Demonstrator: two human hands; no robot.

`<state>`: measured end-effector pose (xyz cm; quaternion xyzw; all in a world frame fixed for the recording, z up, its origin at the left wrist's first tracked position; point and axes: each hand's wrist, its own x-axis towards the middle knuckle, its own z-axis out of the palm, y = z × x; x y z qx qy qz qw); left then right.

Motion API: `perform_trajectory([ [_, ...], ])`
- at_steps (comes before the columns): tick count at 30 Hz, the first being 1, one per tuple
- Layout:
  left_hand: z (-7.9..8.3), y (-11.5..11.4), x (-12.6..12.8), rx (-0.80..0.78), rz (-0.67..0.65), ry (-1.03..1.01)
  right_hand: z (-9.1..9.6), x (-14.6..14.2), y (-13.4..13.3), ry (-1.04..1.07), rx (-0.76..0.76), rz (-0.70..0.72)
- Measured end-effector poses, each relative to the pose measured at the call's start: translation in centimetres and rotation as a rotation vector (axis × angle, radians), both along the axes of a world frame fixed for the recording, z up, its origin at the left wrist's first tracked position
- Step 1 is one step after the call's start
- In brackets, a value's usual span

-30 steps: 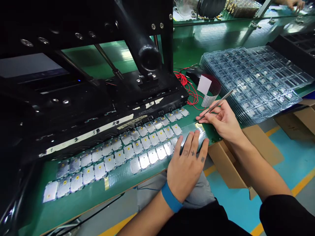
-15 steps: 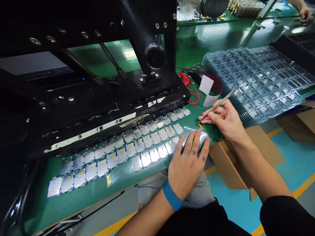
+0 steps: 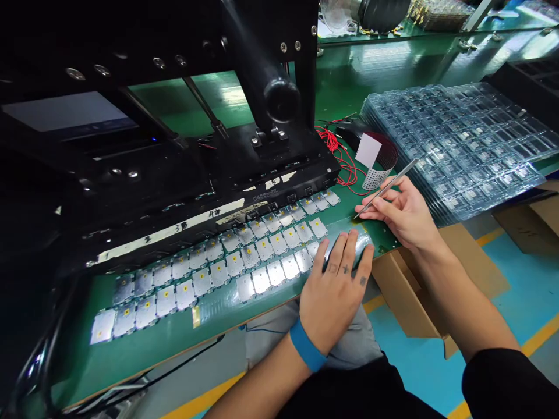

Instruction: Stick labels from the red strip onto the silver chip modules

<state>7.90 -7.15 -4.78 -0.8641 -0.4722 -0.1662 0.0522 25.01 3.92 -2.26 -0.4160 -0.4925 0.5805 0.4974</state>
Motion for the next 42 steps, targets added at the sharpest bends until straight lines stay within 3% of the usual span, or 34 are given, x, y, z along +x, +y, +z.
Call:
perform_trajectory([
  [5,0.2,0.1,0.0,-0.008,-0.019,-0.018,0.3,-0.3,-0.3,0.003,0.015,-0.038],
  [10,2.8,-0.9,-2.0,0.052,-0.102,-0.145,1.8,-3.2,-2.3,0.010,0.085,-0.059],
  [13,3.6,-1.7,-4.1,0.090,-0.063,-0.228,2.1,-5.2,-3.3,0.043,0.057,0.001],
  [17,2.3,-2.1,-6.2,0.075,-0.018,-0.208,1.2,-6.5,-3.6,0.028,-0.008,0.060],
  [22,1.0,-1.9,-6.3,0.066,-0.024,-0.171,0.4,-6.3,-3.5,-0.023,-0.046,0.067],
  [42,1.3,-1.9,-5.9,0.070,0.001,-0.152,0.7,-6.4,-3.6,-0.079,-0.042,0.072],
])
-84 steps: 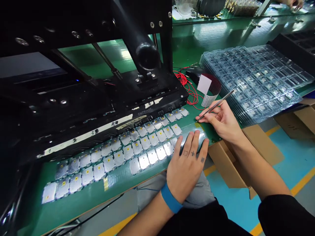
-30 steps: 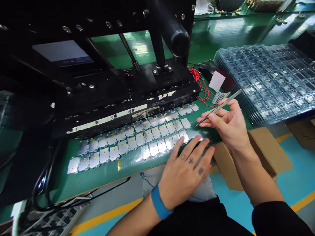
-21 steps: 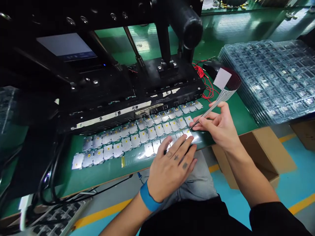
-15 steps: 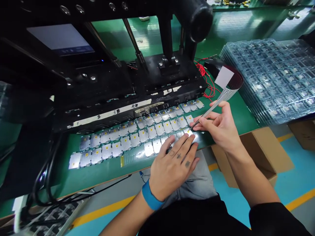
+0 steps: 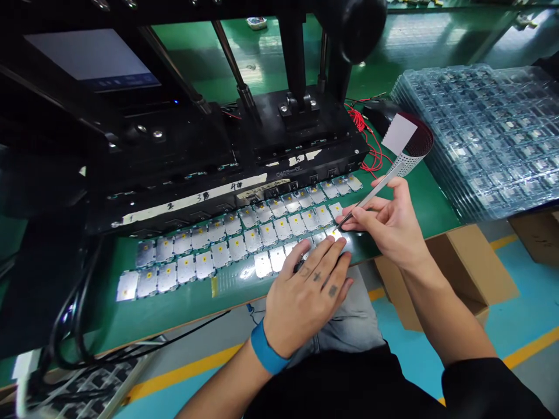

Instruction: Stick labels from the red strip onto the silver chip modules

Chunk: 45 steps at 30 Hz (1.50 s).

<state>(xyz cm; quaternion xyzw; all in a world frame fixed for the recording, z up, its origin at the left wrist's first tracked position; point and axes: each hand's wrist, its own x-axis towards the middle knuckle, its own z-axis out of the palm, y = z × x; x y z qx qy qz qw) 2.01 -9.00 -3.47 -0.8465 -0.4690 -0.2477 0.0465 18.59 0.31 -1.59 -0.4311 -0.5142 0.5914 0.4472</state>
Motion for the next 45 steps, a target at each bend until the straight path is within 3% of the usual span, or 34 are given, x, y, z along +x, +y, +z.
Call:
perform_trajectory([
  [37,0.0,0.0,0.0,-0.009,-0.004,-0.004,-0.2,0.1,0.0,-0.002,0.041,0.022],
  [45,0.0,0.1,-0.1,-0.004,-0.009,-0.007,0.2,1.7,-0.5,0.115,0.111,-0.114],
])
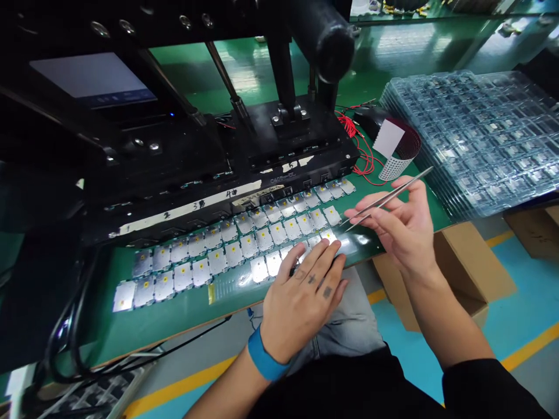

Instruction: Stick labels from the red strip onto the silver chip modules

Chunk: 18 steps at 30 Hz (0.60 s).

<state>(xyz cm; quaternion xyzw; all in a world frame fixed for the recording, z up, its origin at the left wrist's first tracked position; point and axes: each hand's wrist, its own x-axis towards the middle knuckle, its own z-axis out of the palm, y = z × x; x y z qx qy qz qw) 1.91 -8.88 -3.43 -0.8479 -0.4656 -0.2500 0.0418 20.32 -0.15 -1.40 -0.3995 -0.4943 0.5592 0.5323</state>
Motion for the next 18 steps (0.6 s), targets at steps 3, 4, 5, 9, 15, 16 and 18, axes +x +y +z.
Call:
perform_trajectory([
  [3,0.4,-0.1,-0.2,0.000,-0.003,-0.007,0.5,1.7,0.8,0.028,-0.014,-0.067],
  [4,0.6,-0.2,-0.3,-0.007,-0.002,-0.011,0.7,2.3,1.2,0.029,-0.031,-0.077],
  [5,0.7,-0.3,-0.4,-0.022,0.000,-0.014,0.7,2.9,1.6,0.028,-0.050,-0.084],
  [9,0.9,-0.7,0.0,-0.099,-0.002,-0.004,0.6,4.2,2.8,-0.001,-0.080,-0.085],
  [15,0.4,1.1,3.6,-0.102,-0.085,0.085,-0.3,4.0,3.7,-0.098,-0.018,-0.105],
  [16,0.3,1.5,4.2,-0.087,-0.071,0.096,-0.5,3.8,3.8,-0.114,-0.012,-0.106],
  [18,0.2,2.0,4.9,-0.065,-0.035,0.121,-0.8,3.6,3.9,-0.135,0.002,-0.100],
])
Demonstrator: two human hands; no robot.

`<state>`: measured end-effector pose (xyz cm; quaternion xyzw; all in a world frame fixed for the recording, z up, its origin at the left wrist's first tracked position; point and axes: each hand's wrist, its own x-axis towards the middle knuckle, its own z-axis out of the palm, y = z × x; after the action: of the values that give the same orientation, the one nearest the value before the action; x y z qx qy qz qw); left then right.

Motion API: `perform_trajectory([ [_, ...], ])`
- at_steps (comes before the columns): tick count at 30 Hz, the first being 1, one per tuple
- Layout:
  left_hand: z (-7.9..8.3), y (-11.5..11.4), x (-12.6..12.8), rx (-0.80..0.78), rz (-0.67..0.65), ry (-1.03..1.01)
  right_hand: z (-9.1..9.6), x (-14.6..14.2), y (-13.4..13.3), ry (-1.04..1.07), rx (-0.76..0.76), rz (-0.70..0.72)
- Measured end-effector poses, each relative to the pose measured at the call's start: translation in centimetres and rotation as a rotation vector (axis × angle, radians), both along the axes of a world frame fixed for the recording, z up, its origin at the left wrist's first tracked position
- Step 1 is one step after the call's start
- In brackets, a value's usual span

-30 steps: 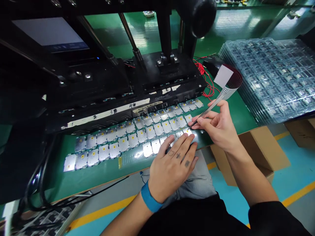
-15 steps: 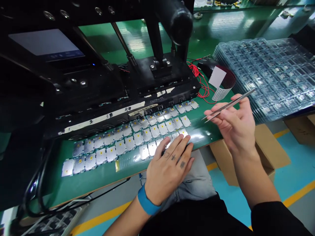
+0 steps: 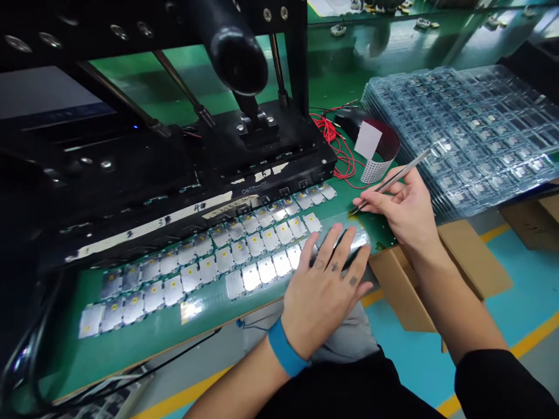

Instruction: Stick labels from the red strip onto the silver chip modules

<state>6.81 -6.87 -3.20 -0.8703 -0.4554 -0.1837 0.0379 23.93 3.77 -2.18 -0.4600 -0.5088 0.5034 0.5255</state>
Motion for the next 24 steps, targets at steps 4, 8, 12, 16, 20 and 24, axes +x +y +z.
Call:
perform_trajectory([
  [4,-0.25,0.19,0.22,0.013,0.025,0.024,-0.49,-0.14,0.06,-0.025,0.011,0.035],
  [8,-0.34,-0.02,0.01,0.003,0.016,0.019,-0.67,-0.07,0.02,-0.049,0.019,0.033],
  [12,-0.31,-0.01,0.03,-0.009,0.012,0.013,-0.78,0.05,-0.01,-0.068,0.031,0.025],
  [16,-0.37,0.03,0.09,-0.013,0.011,0.003,-0.96,0.29,-0.04,-0.103,0.026,0.028],
  [20,-0.43,0.02,0.09,-0.010,0.012,0.004,-1.04,0.39,-0.05,-0.112,0.022,0.029],
  [24,-0.42,0.10,0.11,-0.014,0.013,0.020,-0.99,0.32,-0.11,-0.117,0.025,0.024],
])
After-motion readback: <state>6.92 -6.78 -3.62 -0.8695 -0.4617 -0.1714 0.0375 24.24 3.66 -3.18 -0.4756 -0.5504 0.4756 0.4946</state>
